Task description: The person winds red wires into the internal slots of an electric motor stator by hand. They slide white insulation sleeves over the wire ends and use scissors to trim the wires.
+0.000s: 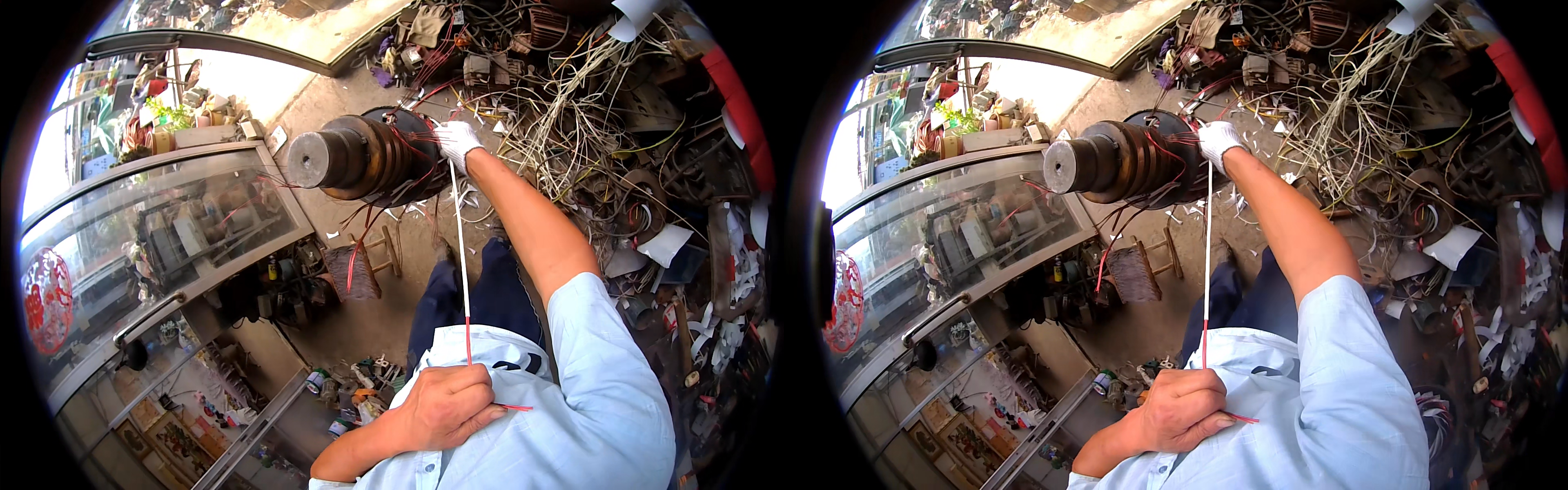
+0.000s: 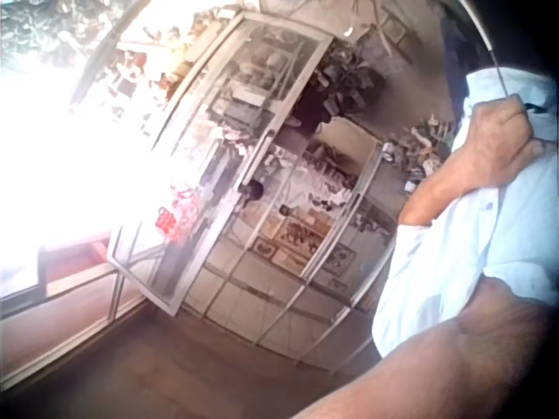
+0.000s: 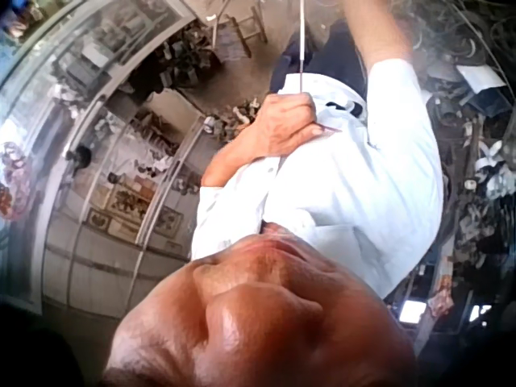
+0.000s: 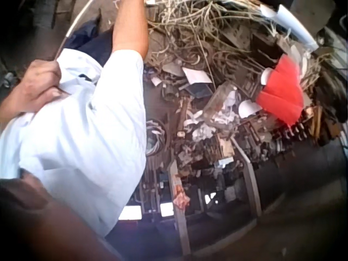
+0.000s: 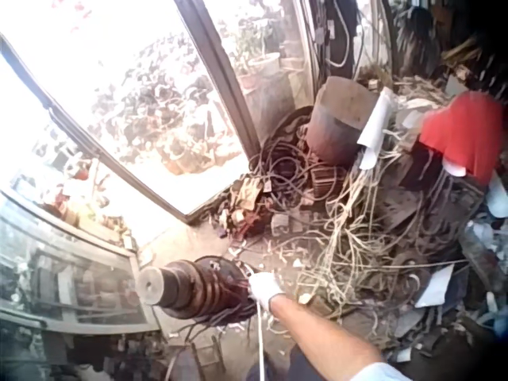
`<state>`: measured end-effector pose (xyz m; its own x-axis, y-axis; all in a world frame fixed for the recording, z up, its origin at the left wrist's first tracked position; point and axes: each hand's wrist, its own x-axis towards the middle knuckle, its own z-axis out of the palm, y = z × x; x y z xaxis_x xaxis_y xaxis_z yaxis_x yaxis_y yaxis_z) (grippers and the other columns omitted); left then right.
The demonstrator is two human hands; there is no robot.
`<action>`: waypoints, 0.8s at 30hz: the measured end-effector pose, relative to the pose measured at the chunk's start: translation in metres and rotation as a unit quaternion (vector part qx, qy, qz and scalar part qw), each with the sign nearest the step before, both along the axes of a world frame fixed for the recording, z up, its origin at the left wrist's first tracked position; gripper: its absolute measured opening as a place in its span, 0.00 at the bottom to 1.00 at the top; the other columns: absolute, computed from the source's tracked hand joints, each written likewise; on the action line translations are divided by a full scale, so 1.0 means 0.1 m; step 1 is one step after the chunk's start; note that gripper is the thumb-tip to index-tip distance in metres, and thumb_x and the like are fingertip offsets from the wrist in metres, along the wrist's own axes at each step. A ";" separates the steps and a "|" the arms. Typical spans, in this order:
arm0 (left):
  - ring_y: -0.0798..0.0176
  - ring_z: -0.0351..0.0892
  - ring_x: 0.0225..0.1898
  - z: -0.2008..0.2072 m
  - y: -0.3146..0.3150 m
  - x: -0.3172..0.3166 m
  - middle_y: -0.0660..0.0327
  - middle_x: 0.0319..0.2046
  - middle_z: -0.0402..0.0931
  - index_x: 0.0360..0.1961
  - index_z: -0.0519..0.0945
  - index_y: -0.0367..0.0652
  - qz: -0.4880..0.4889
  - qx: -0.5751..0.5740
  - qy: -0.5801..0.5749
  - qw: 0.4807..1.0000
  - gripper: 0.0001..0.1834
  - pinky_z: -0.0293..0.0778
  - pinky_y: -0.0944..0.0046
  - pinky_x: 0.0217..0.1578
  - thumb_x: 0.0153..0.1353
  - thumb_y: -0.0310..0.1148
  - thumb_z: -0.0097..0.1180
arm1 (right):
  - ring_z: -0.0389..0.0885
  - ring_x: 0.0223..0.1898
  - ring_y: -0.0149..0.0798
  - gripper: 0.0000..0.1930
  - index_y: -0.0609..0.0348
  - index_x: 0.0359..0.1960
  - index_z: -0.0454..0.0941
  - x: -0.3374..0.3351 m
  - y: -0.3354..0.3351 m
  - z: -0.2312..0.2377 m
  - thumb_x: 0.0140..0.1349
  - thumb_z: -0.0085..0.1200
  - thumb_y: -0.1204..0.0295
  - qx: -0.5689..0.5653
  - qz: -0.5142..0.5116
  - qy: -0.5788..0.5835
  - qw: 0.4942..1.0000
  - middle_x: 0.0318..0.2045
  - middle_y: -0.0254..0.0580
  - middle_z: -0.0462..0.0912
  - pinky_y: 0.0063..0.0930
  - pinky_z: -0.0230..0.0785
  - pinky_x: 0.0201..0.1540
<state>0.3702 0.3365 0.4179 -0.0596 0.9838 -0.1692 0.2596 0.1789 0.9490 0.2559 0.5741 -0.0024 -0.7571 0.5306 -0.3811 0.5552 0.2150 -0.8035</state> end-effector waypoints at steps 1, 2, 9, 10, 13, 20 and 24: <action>0.53 0.70 0.20 -0.03 -0.02 0.00 0.57 0.24 0.66 0.24 0.71 0.39 0.000 0.006 0.001 1.000 0.15 0.69 0.57 0.21 0.57 0.31 0.67 | 0.85 0.36 0.53 0.17 0.62 0.36 0.85 0.16 -0.18 0.15 0.62 0.50 0.60 -0.105 -0.091 0.036 0.990 0.36 0.55 0.86 0.44 0.76 0.40; 0.53 0.70 0.20 -0.04 -0.05 0.01 0.57 0.24 0.66 0.24 0.71 0.39 0.006 0.008 -0.003 1.000 0.15 0.68 0.56 0.21 0.57 0.31 0.67 | 0.85 0.33 0.50 0.16 0.61 0.35 0.85 0.24 -0.31 0.51 0.62 0.52 0.61 -0.214 -0.158 0.015 0.964 0.33 0.53 0.86 0.43 0.76 0.37; 0.52 0.70 0.21 -0.04 -0.01 0.07 0.57 0.24 0.64 0.23 0.69 0.40 -0.035 -0.002 0.022 0.999 0.16 0.68 0.56 0.21 0.57 0.30 0.66 | 0.87 0.39 0.53 0.12 0.56 0.38 0.87 0.10 0.05 0.39 0.60 0.56 0.65 0.240 0.178 -0.114 0.948 0.38 0.52 0.87 0.45 0.80 0.41; 0.52 0.70 0.21 -0.04 -0.01 0.07 0.57 0.24 0.64 0.23 0.69 0.40 -0.034 0.003 0.026 0.999 0.16 0.68 0.56 0.21 0.57 0.30 0.66 | 0.87 0.39 0.54 0.12 0.56 0.40 0.87 0.08 0.11 0.36 0.60 0.56 0.65 0.234 0.178 -0.132 0.947 0.39 0.52 0.87 0.45 0.80 0.41; 0.53 0.71 0.21 -0.11 -0.05 0.10 0.58 0.24 0.68 0.26 0.74 0.39 -0.078 0.004 0.047 0.996 0.12 0.68 0.57 0.21 0.59 0.31 0.65 | 0.85 0.36 0.50 0.11 0.56 0.38 0.84 0.11 -0.04 0.21 0.60 0.56 0.65 0.136 0.069 -0.088 0.984 0.35 0.52 0.85 0.43 0.78 0.39; 0.52 0.71 0.23 -0.28 -0.29 0.03 0.57 0.25 0.68 0.26 0.73 0.38 -0.051 0.008 0.020 0.998 0.13 0.69 0.56 0.24 0.64 0.32 0.61 | 0.85 0.32 0.46 0.17 0.59 0.40 0.86 0.59 -0.65 0.71 0.63 0.49 0.63 -0.190 -0.219 -0.006 0.957 0.33 0.51 0.87 0.40 0.75 0.38; 0.53 0.72 0.25 -0.40 -0.52 -0.01 0.57 0.27 0.68 0.27 0.74 0.37 -0.093 0.000 0.031 0.995 0.13 0.69 0.57 0.25 0.66 0.32 0.60 | 0.84 0.26 0.39 0.18 0.62 0.45 0.85 0.82 -0.98 1.11 0.63 0.49 0.64 -0.238 -0.299 0.025 0.924 0.29 0.49 0.86 0.35 0.74 0.31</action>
<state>0.3689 0.2845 0.3778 0.1132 0.9788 -0.1707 0.3456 0.1223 0.9304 0.3374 0.4763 0.1081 -0.4065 0.6407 -0.6513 0.4190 -0.5028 -0.7561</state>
